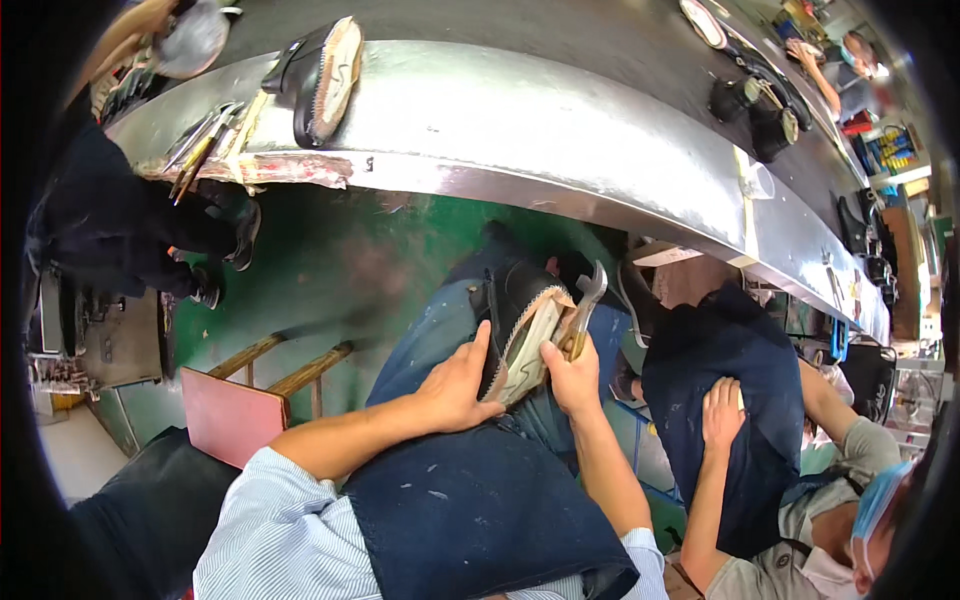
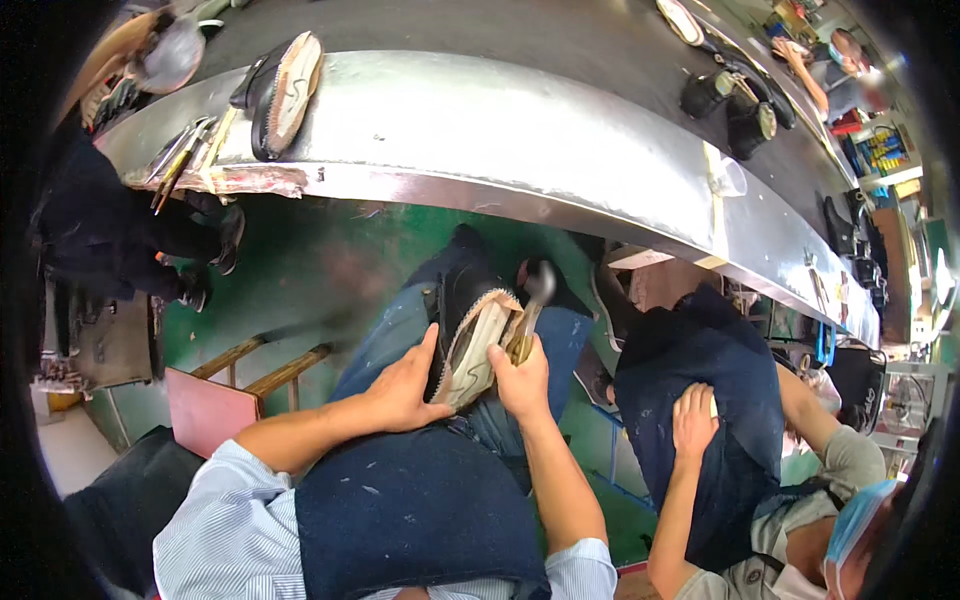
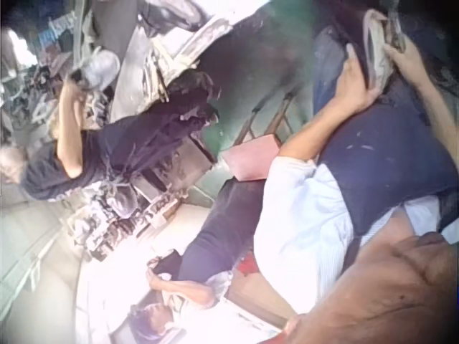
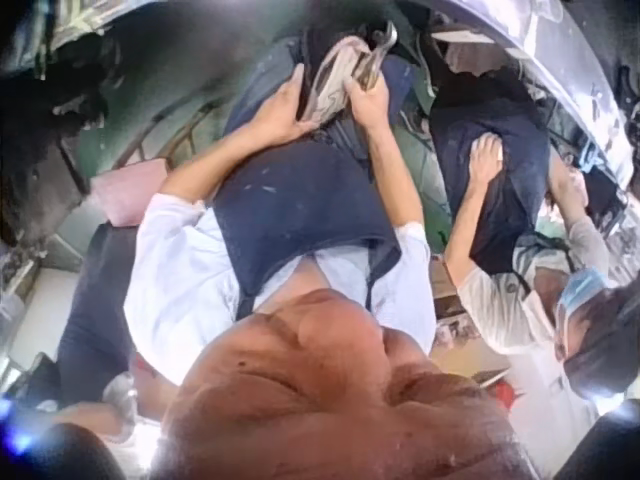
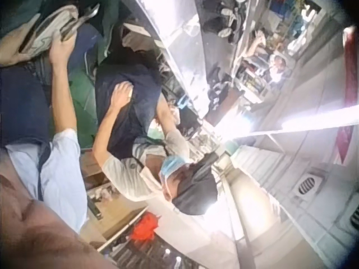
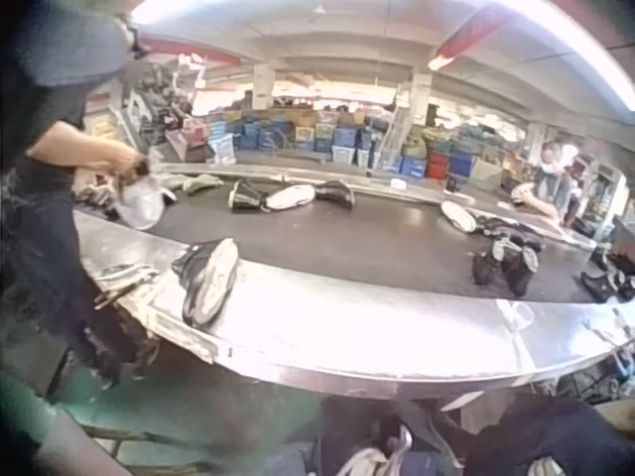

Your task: The person is lasting shoes by manually pulling and securing the upper over the last using lasting pincers.

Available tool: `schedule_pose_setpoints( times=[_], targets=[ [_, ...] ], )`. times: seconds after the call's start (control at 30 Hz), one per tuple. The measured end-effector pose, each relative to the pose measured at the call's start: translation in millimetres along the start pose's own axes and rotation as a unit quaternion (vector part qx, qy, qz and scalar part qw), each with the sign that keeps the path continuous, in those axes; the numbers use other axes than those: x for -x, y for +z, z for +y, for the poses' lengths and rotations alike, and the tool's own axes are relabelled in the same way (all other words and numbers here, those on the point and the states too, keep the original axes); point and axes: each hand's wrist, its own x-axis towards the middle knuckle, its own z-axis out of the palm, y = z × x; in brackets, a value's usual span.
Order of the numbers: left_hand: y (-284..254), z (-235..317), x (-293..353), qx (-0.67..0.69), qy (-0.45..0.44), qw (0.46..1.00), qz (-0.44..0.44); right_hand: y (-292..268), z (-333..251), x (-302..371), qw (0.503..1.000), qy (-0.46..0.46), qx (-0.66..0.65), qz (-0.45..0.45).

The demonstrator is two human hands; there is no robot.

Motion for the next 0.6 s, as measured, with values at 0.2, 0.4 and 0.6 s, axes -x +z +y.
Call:
schedule_pose_setpoints(
  times=[0.2,0.4,0.6],
  targets=[
    [-27.2,3.3,-18.1,-0.019,0.169,0.985,-0.014,-40.4,17.0,30.6,0.978,0.049,-0.204,0.002],
    [-93.9,94.1,-38.6,0.052,0.336,0.940,0.038,-108.3,41.5,89.0,0.960,0.138,-0.235,0.067],
    [-54.8,103.6,-146.2,0.022,0.209,0.977,-0.043,-123.4,57.3,139.9,0.968,0.129,-0.215,0.008]
  ],
)
